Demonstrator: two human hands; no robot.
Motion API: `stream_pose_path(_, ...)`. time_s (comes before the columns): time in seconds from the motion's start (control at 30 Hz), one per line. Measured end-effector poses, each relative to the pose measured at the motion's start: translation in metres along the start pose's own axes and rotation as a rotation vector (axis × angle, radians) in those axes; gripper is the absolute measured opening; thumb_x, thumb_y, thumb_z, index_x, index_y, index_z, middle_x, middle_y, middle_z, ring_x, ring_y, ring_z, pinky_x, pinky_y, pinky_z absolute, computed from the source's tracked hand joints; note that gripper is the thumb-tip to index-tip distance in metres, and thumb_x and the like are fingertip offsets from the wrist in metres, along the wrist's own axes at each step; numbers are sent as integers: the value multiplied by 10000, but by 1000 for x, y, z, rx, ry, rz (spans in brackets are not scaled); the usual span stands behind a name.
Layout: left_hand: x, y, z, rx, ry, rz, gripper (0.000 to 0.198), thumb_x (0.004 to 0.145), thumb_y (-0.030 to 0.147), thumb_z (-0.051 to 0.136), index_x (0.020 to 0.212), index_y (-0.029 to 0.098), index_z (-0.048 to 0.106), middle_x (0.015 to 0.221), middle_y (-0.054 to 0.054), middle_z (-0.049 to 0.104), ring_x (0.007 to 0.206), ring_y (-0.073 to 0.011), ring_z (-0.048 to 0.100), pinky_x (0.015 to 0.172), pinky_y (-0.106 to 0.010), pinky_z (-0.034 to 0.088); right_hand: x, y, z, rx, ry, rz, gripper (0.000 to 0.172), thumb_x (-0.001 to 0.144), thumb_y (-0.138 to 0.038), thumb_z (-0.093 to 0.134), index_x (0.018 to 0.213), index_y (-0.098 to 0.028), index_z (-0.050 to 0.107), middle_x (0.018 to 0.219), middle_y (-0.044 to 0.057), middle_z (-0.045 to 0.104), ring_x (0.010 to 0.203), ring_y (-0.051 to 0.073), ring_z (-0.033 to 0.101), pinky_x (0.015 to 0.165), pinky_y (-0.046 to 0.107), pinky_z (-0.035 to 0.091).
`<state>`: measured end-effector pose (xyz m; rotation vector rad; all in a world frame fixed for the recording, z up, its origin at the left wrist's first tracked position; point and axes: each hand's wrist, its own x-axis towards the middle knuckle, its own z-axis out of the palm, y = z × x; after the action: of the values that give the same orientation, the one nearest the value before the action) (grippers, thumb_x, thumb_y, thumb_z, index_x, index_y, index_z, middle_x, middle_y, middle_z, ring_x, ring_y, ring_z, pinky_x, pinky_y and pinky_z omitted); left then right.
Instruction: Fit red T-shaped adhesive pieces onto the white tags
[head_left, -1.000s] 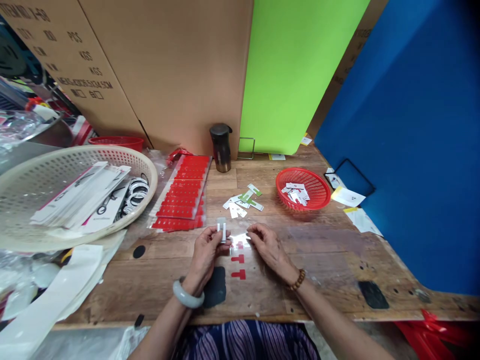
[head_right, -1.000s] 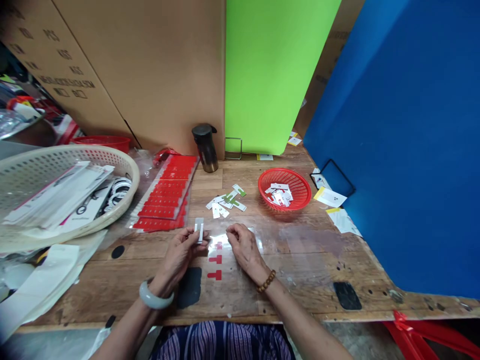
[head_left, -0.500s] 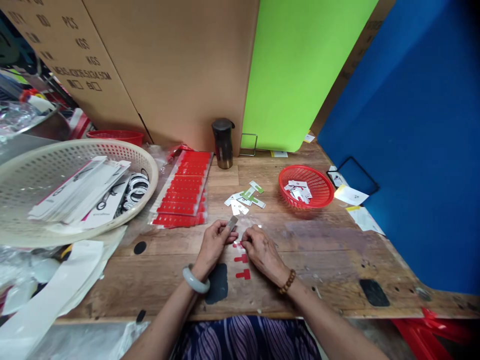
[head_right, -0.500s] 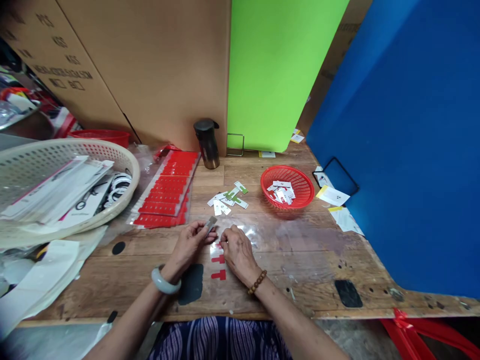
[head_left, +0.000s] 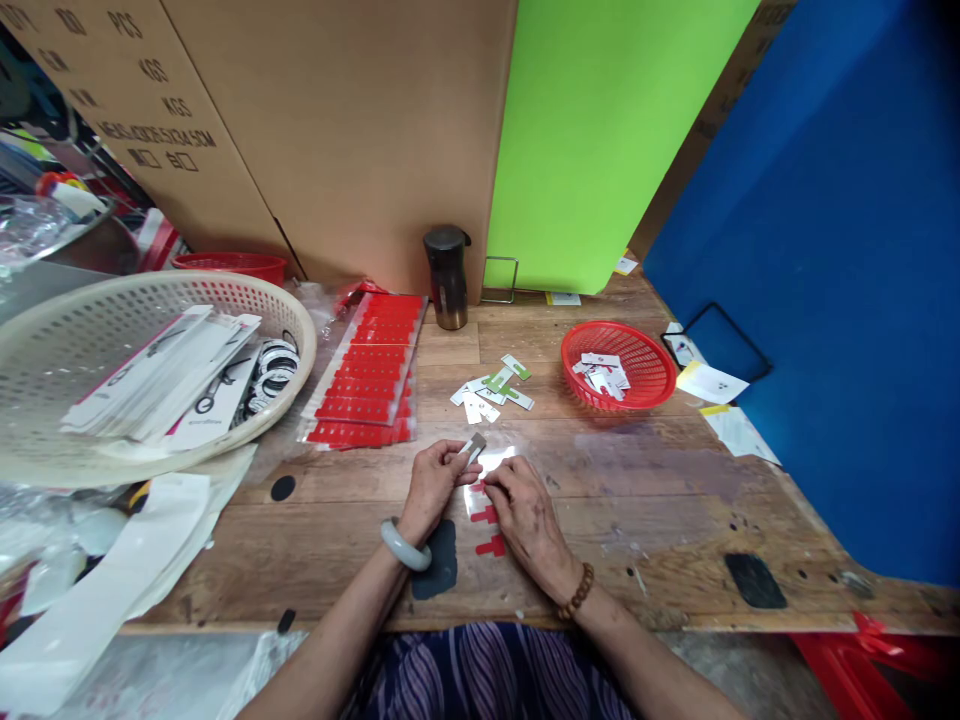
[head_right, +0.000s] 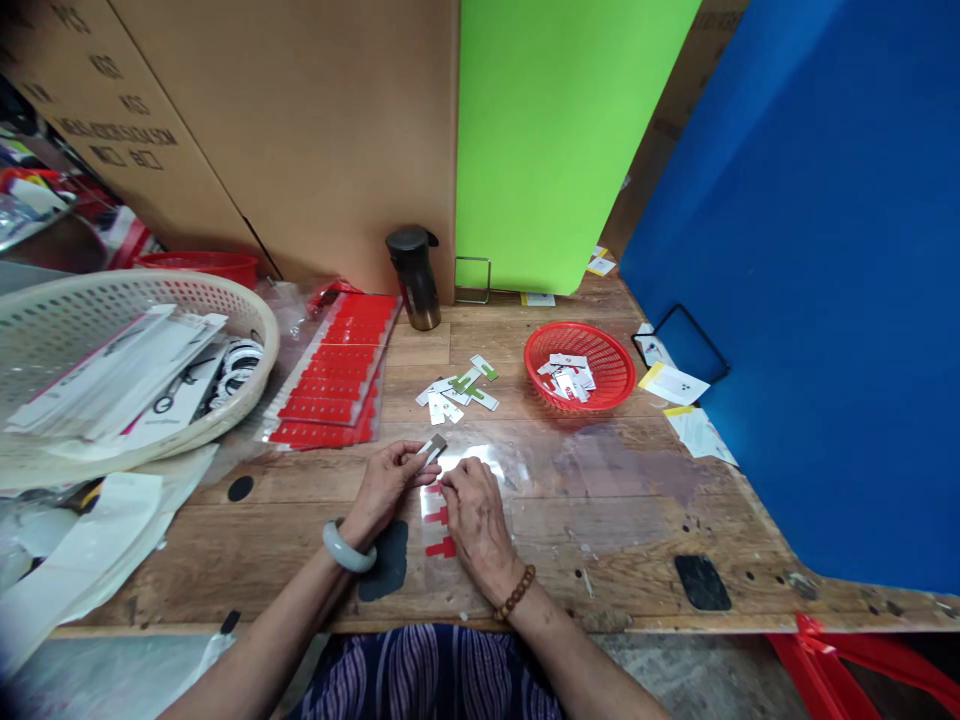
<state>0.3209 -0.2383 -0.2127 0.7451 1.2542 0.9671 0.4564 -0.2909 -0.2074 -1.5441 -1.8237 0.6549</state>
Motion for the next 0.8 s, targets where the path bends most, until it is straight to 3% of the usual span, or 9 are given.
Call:
stream_pose_path(0.53,0,3,-1,-8,-12,-25,198,690,212,726,835,102,647,679,-54,699,635,-140,684,616,-202,533,-3,-6,-24,326,-162,62,142,877,-147,424,759,-202,480,805,7,517,778,154,487,739,287,396)
stream_pose_path(0.67,-6,12,-3,-40,-62,-96,191,688,147,719,853,88,642,716,-77,703,626,-136,678,626,-208,542,-3,-5,-34,440,-115,163,38,833,-197,516,796,-200,515,794,-9,546,753,141,516,711,261,412)
stream_pose_path(0.8,-19,25,-3,-126,-165,-249,259,663,27,697,906,87,630,732,-84,706,586,-116,668,638,-201,552,-1,-3,-42,463,-9,238,63,798,-228,562,762,-201,519,745,-19,549,713,138,520,672,250,415)
